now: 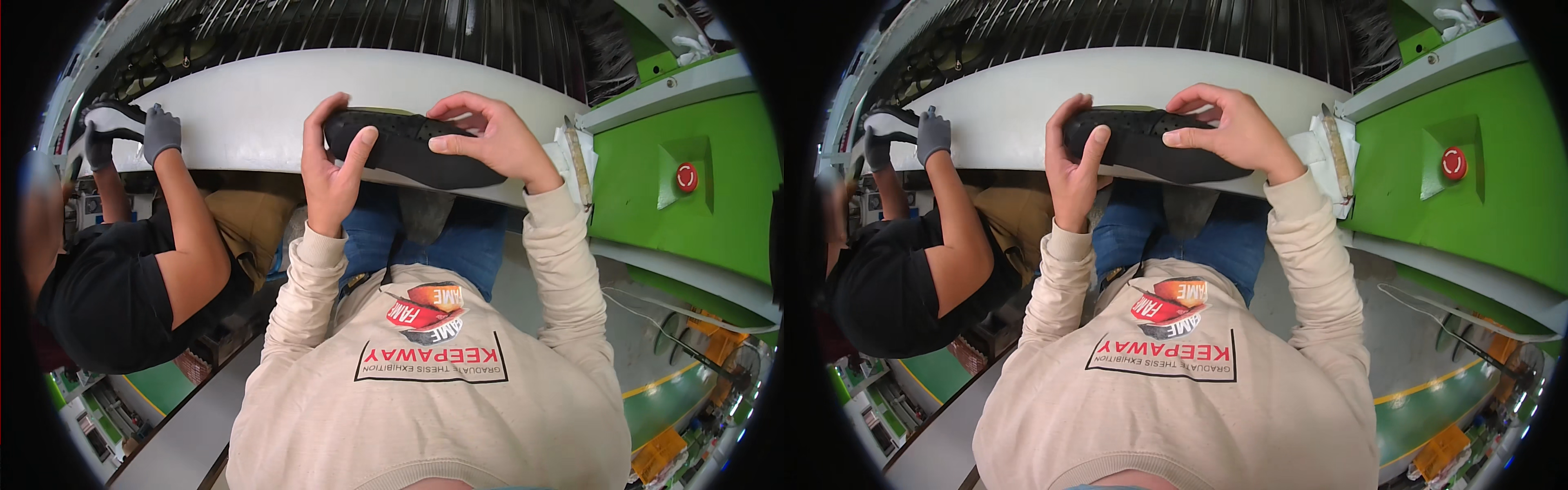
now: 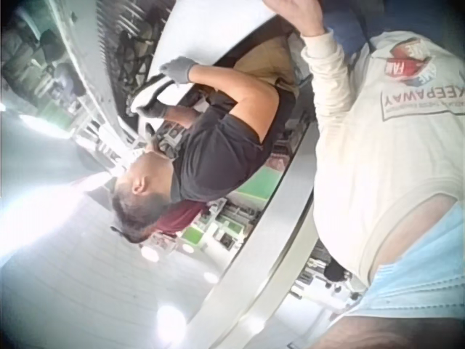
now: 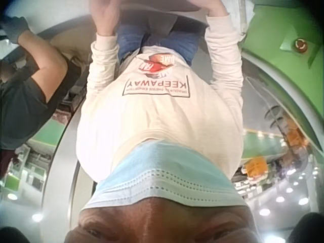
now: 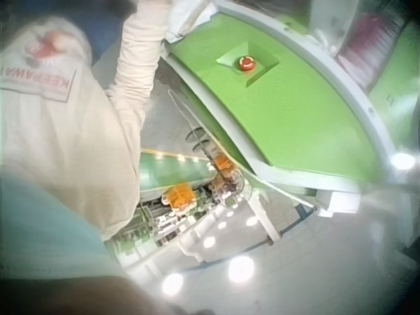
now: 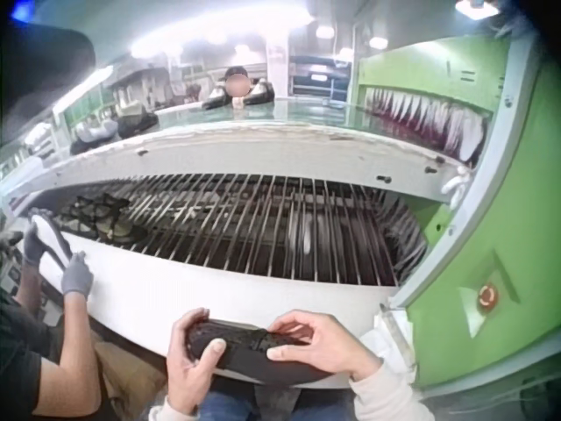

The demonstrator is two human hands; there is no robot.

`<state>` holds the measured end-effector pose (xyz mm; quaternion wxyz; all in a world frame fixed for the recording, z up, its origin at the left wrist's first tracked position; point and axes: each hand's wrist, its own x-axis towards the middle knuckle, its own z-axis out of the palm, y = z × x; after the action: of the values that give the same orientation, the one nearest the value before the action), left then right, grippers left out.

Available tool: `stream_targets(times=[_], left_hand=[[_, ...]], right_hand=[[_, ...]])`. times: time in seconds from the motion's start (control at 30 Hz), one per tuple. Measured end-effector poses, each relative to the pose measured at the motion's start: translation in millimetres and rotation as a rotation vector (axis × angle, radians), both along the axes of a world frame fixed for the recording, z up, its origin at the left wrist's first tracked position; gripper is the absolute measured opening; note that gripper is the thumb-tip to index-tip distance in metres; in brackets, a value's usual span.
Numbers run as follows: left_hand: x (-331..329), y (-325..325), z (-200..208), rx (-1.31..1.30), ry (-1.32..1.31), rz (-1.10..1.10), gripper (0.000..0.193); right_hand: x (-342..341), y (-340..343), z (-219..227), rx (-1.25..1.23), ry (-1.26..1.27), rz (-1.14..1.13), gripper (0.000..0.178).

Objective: Manually assemble and inspect shoe components at a factory assembly line station.

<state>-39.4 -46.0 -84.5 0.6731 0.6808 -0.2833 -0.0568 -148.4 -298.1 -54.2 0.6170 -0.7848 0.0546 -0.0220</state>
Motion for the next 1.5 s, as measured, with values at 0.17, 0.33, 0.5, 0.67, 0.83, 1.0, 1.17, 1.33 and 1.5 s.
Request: stream_targets(times=[0.17,0.33,0.5,0.67,0.83,1.0,1.17,1.33,1.5], left_hand=[[-36,-17,-11,-0.033,0.243,-0.008,0.088],[-50,-17,-7,0.106,0.117,-0.039,0.073],[-29,0,7,0.257,-0.018,-0.138,0.058],[-25,8,6,0.219,-0.116,-0.206,0.057],[-28,3,6,0.2,-0.06,-0.15,0.048],[-25,-3,6,0.141,-0.104,-0.158,0.042],[-24,-5,10,0.116,-0.13,-0.178,0.037],[-24,-18,35,0.31,-0.559,-0.057,0.031],[-15,-30,42,0.317,-0.582,-0.189,0.032]], right_hand=[[-14,21,-19,0.017,0.032,-0.302,0.069],[-30,40,-18,-0.032,0.06,-0.528,0.096],[-39,28,-2,-0.63,-0.418,-0.527,0.088],[-43,26,-8,-0.704,-0.418,-0.333,0.039],[-38,21,-8,-0.615,-0.386,-0.322,0.036],[-39,15,5,-0.522,-0.253,-0.261,0.034],[-38,17,7,-0.523,-0.186,-0.24,0.033],[-36,21,-3,-0.491,-0.302,-0.321,0.032],[-44,-3,-9,-0.481,-0.394,-0.225,0.026]])
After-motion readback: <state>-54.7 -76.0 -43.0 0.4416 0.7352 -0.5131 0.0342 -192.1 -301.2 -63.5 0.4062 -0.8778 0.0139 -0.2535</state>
